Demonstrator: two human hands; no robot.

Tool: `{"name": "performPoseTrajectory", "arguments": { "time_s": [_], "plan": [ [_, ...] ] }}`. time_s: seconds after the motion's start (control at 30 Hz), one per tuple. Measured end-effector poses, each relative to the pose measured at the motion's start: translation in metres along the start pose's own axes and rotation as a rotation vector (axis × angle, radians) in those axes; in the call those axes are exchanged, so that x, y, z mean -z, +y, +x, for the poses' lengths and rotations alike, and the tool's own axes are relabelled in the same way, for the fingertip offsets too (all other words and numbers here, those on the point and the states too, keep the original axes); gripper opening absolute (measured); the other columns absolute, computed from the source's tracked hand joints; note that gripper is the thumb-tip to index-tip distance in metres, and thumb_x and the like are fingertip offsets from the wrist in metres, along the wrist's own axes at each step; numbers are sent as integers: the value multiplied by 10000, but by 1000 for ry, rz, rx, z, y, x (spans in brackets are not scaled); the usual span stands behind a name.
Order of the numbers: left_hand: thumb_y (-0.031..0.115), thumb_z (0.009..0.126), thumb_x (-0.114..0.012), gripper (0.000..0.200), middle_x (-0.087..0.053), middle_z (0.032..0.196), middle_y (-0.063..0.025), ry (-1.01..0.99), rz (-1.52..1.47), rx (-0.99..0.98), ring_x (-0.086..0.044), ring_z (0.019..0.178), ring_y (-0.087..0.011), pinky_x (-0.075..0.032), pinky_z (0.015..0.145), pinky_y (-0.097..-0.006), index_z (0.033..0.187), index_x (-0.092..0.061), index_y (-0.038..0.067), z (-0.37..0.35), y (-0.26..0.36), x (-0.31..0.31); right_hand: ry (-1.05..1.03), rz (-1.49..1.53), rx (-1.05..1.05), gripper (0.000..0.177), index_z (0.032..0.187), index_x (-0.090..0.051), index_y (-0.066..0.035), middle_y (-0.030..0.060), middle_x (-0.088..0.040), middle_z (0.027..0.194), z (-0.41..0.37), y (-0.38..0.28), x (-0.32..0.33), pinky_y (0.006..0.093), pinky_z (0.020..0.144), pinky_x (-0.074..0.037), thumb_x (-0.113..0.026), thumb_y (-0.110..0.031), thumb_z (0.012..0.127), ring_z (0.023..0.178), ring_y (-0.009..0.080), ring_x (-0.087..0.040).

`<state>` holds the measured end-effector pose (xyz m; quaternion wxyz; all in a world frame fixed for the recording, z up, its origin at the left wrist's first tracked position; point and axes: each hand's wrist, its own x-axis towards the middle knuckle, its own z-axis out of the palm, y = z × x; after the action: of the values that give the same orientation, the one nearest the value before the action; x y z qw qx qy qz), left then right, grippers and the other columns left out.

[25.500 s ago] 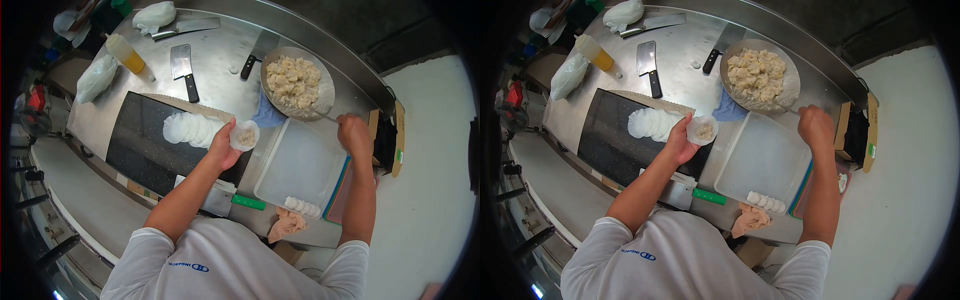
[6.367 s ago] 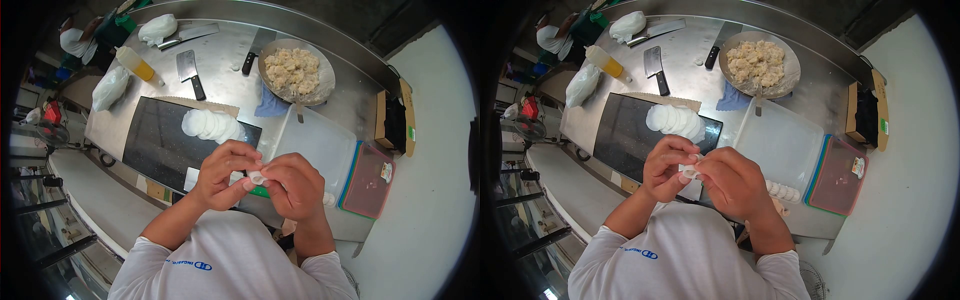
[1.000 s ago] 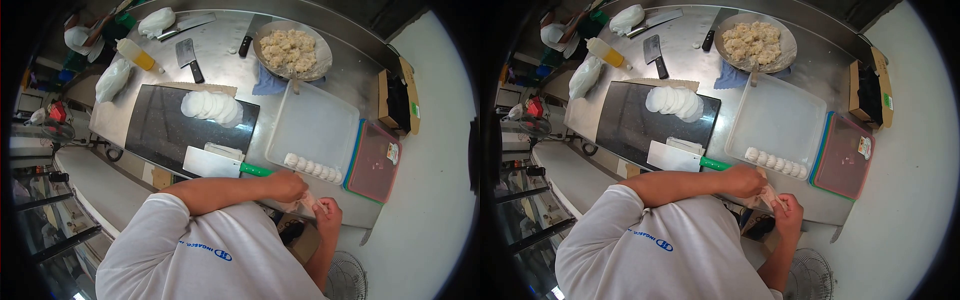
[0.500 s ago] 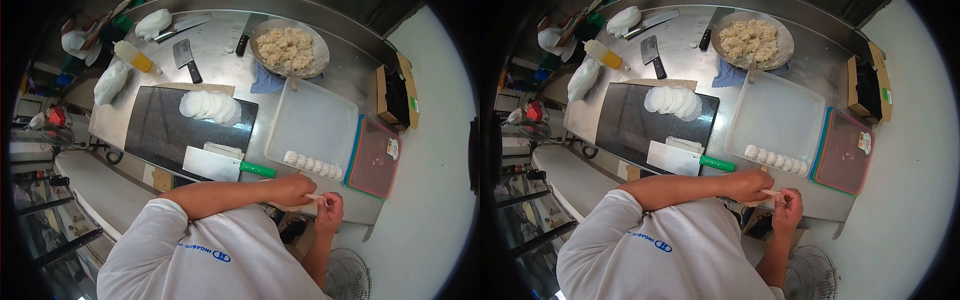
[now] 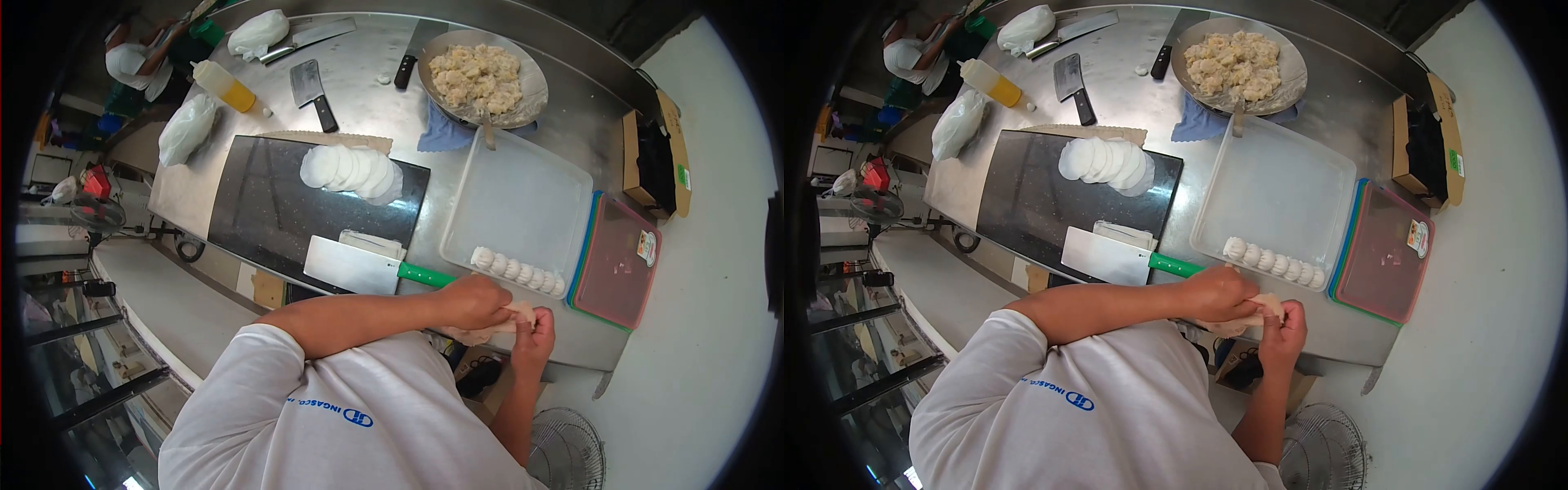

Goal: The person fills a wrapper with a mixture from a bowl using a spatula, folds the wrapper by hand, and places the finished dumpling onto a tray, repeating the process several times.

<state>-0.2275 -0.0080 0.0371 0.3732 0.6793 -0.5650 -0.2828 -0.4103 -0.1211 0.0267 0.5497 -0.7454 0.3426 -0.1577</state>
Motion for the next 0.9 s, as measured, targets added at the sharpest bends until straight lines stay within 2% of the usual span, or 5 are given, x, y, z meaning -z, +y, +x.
{"name": "performPoseTrajectory", "arguments": {
  "time_s": [0.17, 0.23, 0.5, 0.63, 0.9],
  "plan": [
    [134, 881, -663, 176, -661, 898, -232, -145, -462, 90, -640, 814, -377, -479, 729, -461, 925, -611, -28, 0, 7, 10, 59, 698, 43, 166, 1066, -554, -33, 39, -604, 1020, 5, -18, -27, 279, 870, -471, -665, -131, 991, 937, 130, -582],
    [130, 881, -664, 181, -659, 947, -229, -118, -437, 101, -644, 869, -378, -482, 763, -456, 937, -613, -34, 0, 2, 13, 101, 913, -132, 211, 1100, -534, -33, 40, -593, 1070, 1, -35, -37, 273, 899, -456, -665, -167, 1002, 965, 116, -561],
    [112, 849, -662, 177, -678, 946, -233, 20, -275, 49, -668, 933, -426, -519, 821, -476, 945, -637, -35, -4, -23, -6, 57, 486, -11, 206, 1136, -540, -22, 13, -598, 1008, 3, -7, -27, 243, 815, -463, -632, -168, 1023, 892, 78, -538],
    [165, 836, -687, 186, -683, 838, -235, -157, -74, 137, -667, 822, -452, -525, 746, -510, 896, -648, -7, -3, -5, 7, -63, 280, 81, 201, 1160, -548, -5, 18, -607, 1013, 9, -21, -21, 237, 762, -474, -598, -149, 1030, 874, 74, -543],
    [170, 852, -678, 190, -674, 828, -241, 59, -364, -43, -665, 809, -454, -518, 728, -523, 856, -611, -9, -5, -9, 27, 26, 583, 100, 262, 1242, -545, 0, 57, -634, 1123, 15, -13, -36, 284, 919, -484, -593, -142, 1027, 1014, 134, -606]
  ]
}}
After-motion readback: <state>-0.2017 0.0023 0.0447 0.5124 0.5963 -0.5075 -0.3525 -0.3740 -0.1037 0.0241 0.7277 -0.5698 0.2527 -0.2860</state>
